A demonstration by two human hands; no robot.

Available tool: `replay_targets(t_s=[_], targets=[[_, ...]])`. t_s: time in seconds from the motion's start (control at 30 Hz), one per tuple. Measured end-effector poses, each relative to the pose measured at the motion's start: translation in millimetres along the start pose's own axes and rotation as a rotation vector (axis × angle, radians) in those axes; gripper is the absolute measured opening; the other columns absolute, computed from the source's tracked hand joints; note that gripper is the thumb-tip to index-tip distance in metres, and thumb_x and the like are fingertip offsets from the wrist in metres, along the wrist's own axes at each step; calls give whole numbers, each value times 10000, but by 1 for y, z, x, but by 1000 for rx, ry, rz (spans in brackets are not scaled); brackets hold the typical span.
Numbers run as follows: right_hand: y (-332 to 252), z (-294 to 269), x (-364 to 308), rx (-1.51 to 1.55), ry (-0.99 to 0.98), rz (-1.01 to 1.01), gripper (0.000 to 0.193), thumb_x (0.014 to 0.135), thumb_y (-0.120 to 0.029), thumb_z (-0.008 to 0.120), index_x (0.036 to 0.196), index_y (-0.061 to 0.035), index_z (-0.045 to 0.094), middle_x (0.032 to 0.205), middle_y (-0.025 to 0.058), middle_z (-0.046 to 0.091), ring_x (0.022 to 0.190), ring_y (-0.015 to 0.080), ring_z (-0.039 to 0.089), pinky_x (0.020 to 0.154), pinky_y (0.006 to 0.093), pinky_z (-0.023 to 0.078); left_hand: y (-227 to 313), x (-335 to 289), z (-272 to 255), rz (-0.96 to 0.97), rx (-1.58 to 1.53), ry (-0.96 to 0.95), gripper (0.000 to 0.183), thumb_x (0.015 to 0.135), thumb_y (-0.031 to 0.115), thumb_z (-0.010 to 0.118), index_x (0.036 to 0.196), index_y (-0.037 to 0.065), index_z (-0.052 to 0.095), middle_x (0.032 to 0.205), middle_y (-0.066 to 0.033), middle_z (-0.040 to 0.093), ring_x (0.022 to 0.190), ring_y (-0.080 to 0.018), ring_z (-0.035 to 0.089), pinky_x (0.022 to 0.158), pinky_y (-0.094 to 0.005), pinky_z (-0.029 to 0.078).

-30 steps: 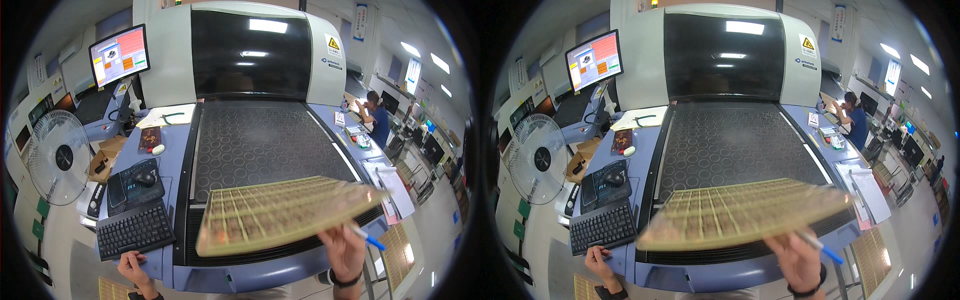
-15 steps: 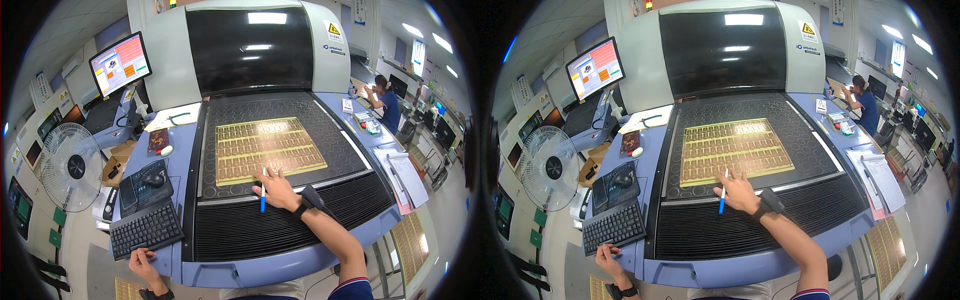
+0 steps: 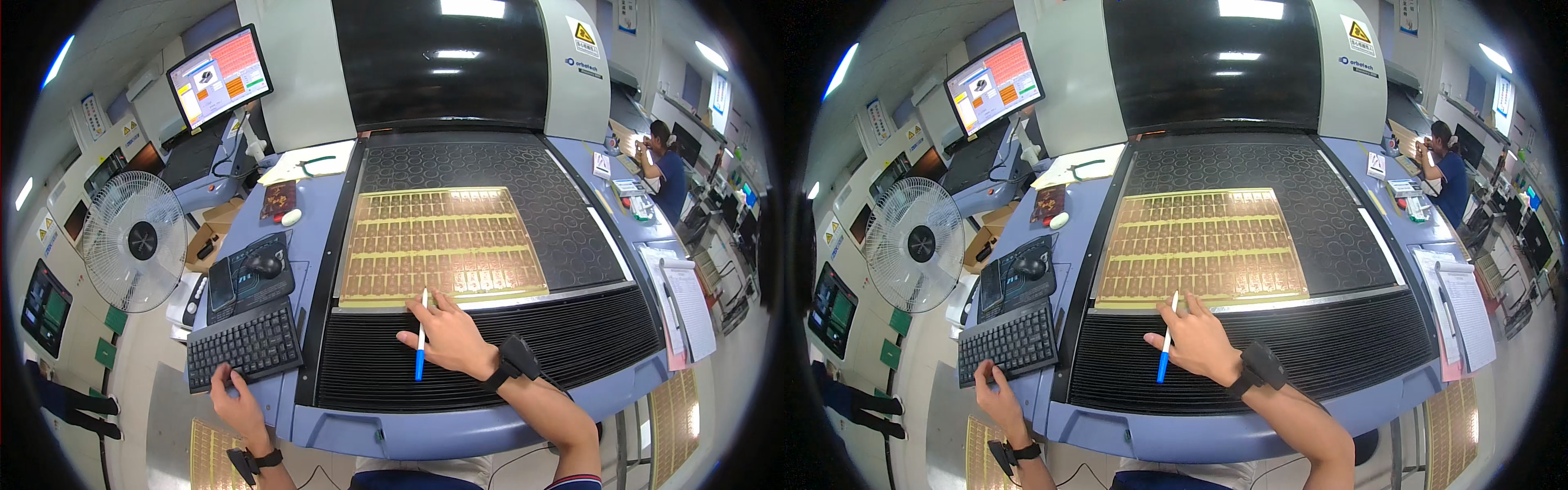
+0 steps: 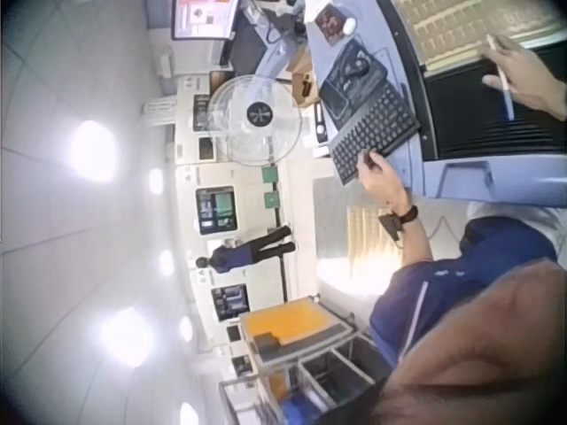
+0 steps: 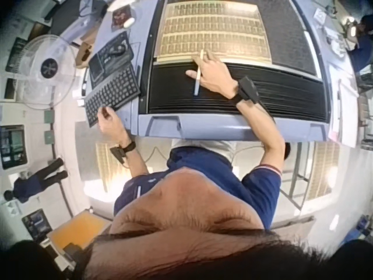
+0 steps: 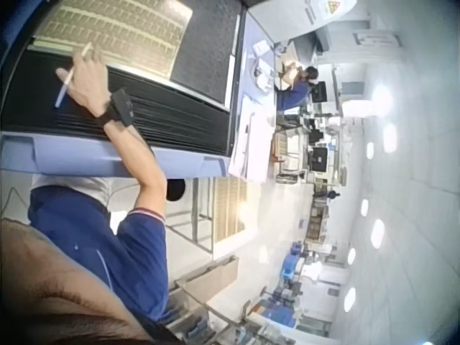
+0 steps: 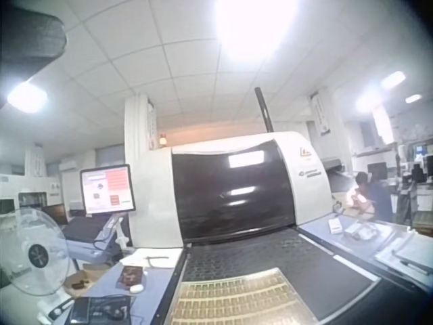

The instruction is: Inspecting and marking large sheets of printed circuit boards before placing them into an inspection machine.

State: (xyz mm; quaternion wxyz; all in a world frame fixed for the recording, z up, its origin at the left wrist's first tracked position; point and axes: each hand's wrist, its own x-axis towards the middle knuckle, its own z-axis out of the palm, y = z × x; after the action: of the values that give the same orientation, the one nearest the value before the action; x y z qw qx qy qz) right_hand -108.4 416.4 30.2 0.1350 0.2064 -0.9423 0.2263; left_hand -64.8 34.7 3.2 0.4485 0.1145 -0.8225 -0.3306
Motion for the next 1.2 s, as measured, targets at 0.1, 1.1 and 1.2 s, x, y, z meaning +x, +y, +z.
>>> replay_targets(t_s=[0.1,1.1,1.2], targets=[[3,3,-4,-23,34,-20,643,973,-493,575,1314,51,533,1131,324,659,1284,587,450,1087,567,387,5,6,-1,98,302,9,298,949,64,597,1234,-24,606,963,-144,697,877,-262,677,845,-368,509],[-20,-18,-22,342,175,-186,256,882,-107,706,1125,-40,662,716,117,657,604,276,656,543,367,529,153,-16,119,531,-655,-1106,206,845,15,708,1049,-13,718,947,-149,747,812,-232,736,728,-302,578],[-21,-20,-20,343,231,-209,209,855,-84,735,1054,-36,692,672,92,642,560,253,642,517,344,520,156,-14,119,660,-672,-1045,203,853,45,713,1052,10,724,928,-120,752,769,-253,736,683,-312,581]])
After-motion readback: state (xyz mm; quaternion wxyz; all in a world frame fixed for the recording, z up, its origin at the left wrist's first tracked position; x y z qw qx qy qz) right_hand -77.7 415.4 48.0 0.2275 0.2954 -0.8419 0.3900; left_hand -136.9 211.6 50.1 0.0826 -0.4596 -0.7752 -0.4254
